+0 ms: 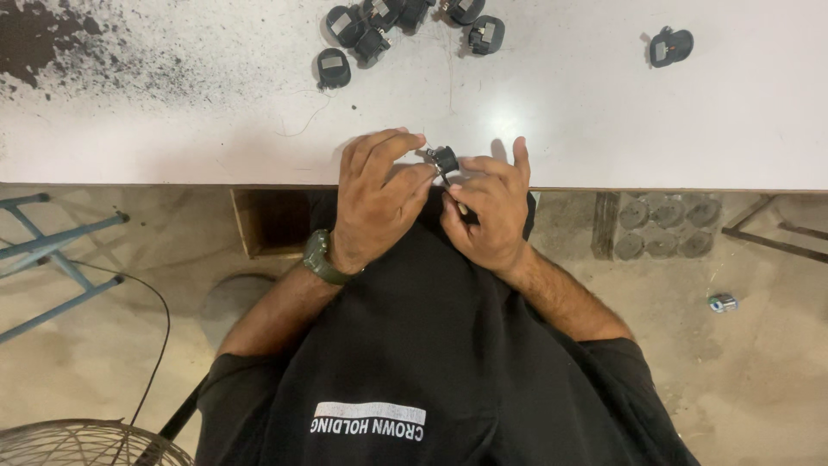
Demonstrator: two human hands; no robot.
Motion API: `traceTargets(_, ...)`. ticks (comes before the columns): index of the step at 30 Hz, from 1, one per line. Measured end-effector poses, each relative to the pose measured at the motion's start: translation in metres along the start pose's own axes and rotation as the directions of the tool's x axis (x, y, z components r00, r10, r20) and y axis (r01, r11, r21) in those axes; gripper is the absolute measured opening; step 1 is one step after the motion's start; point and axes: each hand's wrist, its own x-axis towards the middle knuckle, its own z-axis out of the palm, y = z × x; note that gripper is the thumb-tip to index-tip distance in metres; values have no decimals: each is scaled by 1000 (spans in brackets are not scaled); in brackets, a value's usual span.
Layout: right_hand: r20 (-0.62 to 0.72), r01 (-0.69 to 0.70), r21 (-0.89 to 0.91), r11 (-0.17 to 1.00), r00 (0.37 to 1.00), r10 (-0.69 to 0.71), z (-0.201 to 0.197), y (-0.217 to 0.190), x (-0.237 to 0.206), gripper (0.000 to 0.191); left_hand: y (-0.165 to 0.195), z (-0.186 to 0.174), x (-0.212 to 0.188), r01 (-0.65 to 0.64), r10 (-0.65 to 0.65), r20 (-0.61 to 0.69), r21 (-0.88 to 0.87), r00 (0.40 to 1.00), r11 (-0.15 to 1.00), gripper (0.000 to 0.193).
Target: The person sits at a white workbench and assembles small black plastic components, pressing each piece onto a metal hub by hand to form a rotor-like assembly. They pick parts one at a time from the table, fit them together, and set the finished assemblies in a row on the bench.
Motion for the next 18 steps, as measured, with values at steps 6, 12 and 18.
traceTargets(6,45,-52,-6,999,998,52,3,1,1,35,-5,3,-4,-21,21,-9,-7,1000,1000,22)
traceTargets(12,38,-76,5,997,996,76,5,2,2,28,-13,5,-3,-100,98,35,55,995,993,23)
traceTargets(18,42,-69,6,998,997,69,3,2,4,26,-7,9,-4,-151,153,-8,129,988,980,19)
